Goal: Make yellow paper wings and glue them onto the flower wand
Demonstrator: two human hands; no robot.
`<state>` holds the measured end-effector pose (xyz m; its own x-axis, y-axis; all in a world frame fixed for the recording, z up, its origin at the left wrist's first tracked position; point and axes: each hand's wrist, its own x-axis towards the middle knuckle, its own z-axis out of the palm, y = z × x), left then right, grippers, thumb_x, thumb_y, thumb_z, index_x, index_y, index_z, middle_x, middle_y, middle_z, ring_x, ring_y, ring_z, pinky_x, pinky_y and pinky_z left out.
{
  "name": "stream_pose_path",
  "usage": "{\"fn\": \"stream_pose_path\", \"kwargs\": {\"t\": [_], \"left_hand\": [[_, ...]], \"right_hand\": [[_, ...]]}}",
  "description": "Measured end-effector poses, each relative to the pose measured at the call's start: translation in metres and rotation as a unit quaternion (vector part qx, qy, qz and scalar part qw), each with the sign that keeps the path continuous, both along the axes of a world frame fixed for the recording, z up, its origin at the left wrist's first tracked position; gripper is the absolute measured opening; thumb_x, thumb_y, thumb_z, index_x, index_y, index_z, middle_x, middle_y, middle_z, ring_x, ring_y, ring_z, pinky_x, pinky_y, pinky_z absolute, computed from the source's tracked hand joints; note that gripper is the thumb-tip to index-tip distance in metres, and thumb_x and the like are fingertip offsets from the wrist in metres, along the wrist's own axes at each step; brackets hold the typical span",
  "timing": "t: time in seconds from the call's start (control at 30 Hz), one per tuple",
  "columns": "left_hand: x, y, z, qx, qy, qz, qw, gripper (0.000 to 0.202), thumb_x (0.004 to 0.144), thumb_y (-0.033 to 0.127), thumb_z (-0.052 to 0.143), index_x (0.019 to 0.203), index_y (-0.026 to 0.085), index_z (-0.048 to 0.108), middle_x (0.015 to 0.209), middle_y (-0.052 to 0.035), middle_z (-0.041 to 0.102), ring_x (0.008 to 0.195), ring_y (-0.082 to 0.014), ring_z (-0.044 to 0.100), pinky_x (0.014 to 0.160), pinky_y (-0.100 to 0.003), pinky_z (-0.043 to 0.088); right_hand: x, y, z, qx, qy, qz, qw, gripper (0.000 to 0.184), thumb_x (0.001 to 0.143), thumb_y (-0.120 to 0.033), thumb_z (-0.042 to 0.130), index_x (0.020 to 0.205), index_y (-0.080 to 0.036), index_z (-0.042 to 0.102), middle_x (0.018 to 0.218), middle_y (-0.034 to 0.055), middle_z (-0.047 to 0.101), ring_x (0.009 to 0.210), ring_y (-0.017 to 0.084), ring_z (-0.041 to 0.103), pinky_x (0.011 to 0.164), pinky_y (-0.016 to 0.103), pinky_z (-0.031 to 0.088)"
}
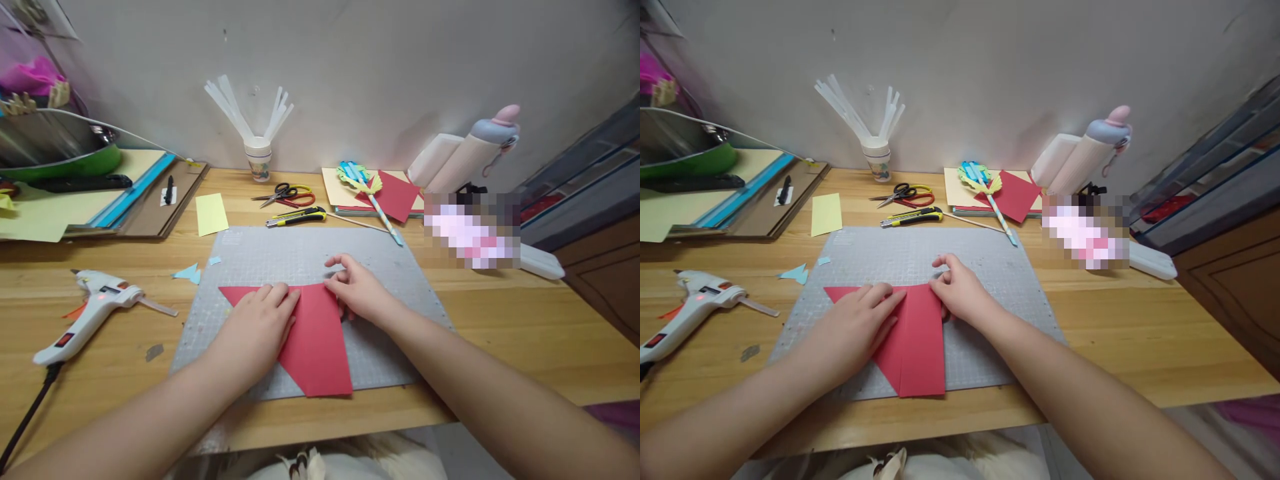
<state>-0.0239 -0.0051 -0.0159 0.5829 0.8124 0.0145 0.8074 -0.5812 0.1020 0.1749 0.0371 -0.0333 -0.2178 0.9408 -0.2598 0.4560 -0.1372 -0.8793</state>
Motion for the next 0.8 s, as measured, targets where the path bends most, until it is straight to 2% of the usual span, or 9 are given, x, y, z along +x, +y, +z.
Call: {"fn": "stream_pose_path", "kwargs": {"t": [0.13, 0.3, 0.53, 0.8], "left_hand": [[0.004, 0.005, -0.008, 0.031, 0.008, 0.02, 0.999, 0.034, 0.092, 0.022, 0.035, 0.119, 0.014, 0.053, 0.101, -0.0106, 0.056, 0.089, -0.0237, 0.051, 0.078, -0.039, 0.044], [0.003, 0.013, -0.013, 0.043, -0.012, 0.029, 0.999, 0.033, 0.092, 0.021, 0.035, 0.119, 0.015, 0.053, 0.103, -0.0099, 0.056, 0.091, -0.0235, 0.05, 0.08, -0.039, 0.043], [0.003, 0.02, -0.017, 0.048, -0.006, 0.026, 0.998, 0.038, 0.091, 0.02, 0.037, 0.127, 0.014, 0.048, 0.109, -0.0102, 0.055, 0.092, -0.024, 0.047, 0.08, -0.039, 0.043], [0.007, 0.019, -0.017, 0.051, 0.033, 0.042, 0.997, 0.041, 0.088, 0.018, 0.04, 0.129, 0.016, 0.046, 0.112, -0.0097, 0.055, 0.091, -0.0253, 0.047, 0.074, -0.038, 0.042]], "right_hand": [[-0.007, 0.009, -0.006, 0.084, -0.067, -0.004, 0.994, 0.009, 0.081, -0.024, 0.045, 0.089, -0.025, 0.042, 0.054, -0.009, 0.047, 0.045, 0.01, 0.048, 0.043, 0.019, 0.034], [-0.007, 0.014, -0.007, 0.156, -0.138, -0.028, 0.978, 0.006, 0.082, -0.024, 0.045, 0.088, -0.024, 0.046, 0.067, -0.0041, 0.055, 0.059, 0.012, 0.048, 0.053, 0.023, 0.031], [-0.003, 0.018, -0.006, 0.164, -0.223, -0.023, 0.961, 0.006, 0.08, -0.026, 0.049, 0.086, -0.025, 0.048, 0.066, -0.0051, 0.059, 0.058, 0.013, 0.049, 0.052, 0.024, 0.023], [-0.008, 0.019, -0.006, 0.165, -0.244, -0.026, 0.955, 0.008, 0.076, -0.015, 0.046, 0.075, -0.022, 0.049, 0.067, -0.0034, 0.059, 0.06, 0.013, 0.047, 0.054, 0.025, 0.021]]}}
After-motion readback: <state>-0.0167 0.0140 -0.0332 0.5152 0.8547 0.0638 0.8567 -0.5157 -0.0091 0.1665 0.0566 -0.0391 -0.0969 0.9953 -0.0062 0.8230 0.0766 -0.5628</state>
